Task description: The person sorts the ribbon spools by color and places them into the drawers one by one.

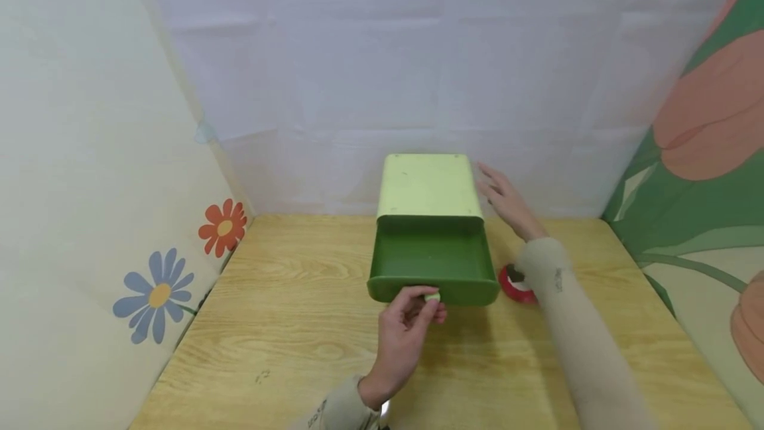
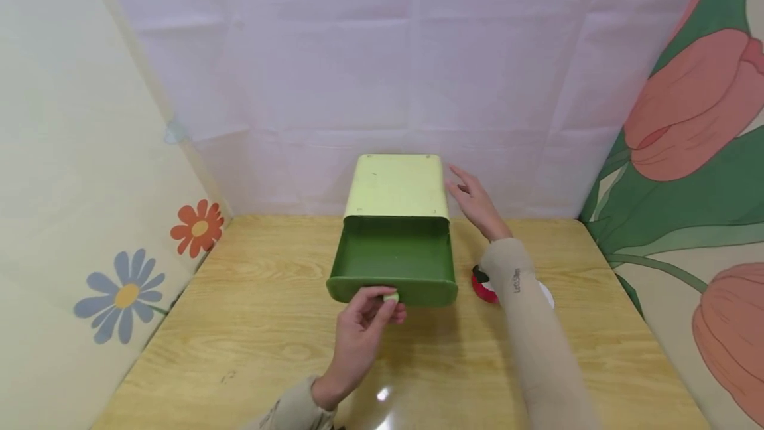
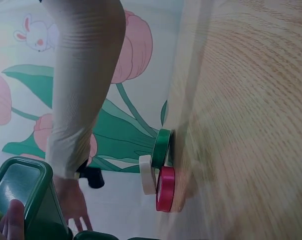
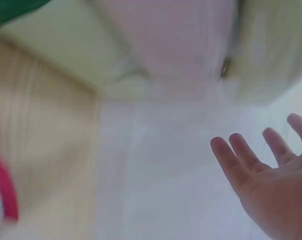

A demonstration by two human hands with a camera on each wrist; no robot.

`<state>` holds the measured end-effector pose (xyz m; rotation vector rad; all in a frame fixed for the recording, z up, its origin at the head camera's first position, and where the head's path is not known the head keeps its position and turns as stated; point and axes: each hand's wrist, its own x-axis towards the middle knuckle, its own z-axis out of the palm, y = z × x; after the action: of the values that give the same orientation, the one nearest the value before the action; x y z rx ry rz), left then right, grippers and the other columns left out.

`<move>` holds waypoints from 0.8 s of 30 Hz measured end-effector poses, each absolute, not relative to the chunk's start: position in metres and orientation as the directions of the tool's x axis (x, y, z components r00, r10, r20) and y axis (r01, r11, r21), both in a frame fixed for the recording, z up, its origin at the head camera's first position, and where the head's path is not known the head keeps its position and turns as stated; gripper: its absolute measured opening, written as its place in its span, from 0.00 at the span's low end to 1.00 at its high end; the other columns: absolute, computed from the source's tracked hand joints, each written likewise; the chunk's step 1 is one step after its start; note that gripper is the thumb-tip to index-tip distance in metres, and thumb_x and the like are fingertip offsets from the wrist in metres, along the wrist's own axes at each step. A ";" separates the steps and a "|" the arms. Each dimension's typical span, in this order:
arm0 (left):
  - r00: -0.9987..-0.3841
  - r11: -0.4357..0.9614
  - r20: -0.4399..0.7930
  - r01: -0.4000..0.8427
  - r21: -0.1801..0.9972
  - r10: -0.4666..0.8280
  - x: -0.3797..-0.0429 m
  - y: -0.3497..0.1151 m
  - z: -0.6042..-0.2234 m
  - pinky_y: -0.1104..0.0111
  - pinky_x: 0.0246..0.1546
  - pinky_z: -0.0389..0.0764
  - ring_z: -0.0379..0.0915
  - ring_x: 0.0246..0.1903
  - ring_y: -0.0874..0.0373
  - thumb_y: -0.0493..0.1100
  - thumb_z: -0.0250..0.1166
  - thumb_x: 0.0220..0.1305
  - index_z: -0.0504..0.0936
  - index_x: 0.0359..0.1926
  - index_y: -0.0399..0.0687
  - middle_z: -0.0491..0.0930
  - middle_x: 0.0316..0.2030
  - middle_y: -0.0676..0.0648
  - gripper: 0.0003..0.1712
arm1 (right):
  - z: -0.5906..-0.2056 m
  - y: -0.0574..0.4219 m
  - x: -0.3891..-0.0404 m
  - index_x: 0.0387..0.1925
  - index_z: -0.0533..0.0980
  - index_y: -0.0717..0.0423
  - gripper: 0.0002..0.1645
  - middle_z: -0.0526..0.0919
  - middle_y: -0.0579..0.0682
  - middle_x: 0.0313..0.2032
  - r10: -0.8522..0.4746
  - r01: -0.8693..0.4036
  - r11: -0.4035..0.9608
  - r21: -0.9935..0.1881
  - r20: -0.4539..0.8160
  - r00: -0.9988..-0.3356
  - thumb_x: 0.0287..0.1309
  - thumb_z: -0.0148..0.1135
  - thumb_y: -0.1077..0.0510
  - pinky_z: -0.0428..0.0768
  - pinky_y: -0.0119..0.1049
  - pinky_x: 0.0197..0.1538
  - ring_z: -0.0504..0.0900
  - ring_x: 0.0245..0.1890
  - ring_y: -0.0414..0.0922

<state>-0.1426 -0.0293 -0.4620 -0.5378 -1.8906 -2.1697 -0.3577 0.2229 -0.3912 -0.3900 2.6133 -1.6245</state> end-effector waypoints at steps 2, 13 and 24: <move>-0.907 -0.152 0.415 0.401 0.903 0.074 -0.142 -0.030 -0.463 0.59 0.41 0.91 0.88 0.36 0.55 0.38 0.64 0.74 0.81 0.52 0.40 0.87 0.37 0.36 0.10 | -0.396 0.236 -0.352 0.83 0.46 0.46 0.40 0.44 0.56 0.83 -0.220 -0.186 0.454 -0.872 0.092 -0.971 0.81 0.44 0.41 0.57 0.66 0.77 0.51 0.80 0.65; -0.898 -0.143 0.435 0.423 0.895 0.065 -0.144 -0.030 -0.462 0.59 0.40 0.91 0.88 0.36 0.50 0.39 0.65 0.74 0.82 0.51 0.42 0.88 0.37 0.38 0.09 | -0.439 0.303 -0.316 0.83 0.46 0.54 0.47 0.52 0.69 0.79 -0.194 -0.113 0.650 -0.751 -0.020 -0.981 0.78 0.42 0.32 0.60 0.72 0.73 0.56 0.76 0.72; -0.909 -0.164 0.411 0.395 0.904 0.073 -0.143 -0.031 -0.460 0.58 0.42 0.90 0.88 0.37 0.56 0.39 0.64 0.74 0.82 0.51 0.43 0.87 0.37 0.38 0.09 | -0.472 0.336 -0.282 0.81 0.49 0.61 0.53 0.51 0.73 0.78 -0.254 -0.095 0.756 -0.647 -0.157 -0.954 0.72 0.57 0.34 0.64 0.77 0.67 0.58 0.71 0.77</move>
<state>-0.1430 -0.0313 -0.4602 -0.5402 -1.8748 -2.1773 -0.2824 0.3358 -0.4723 -0.2748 2.7185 -0.9830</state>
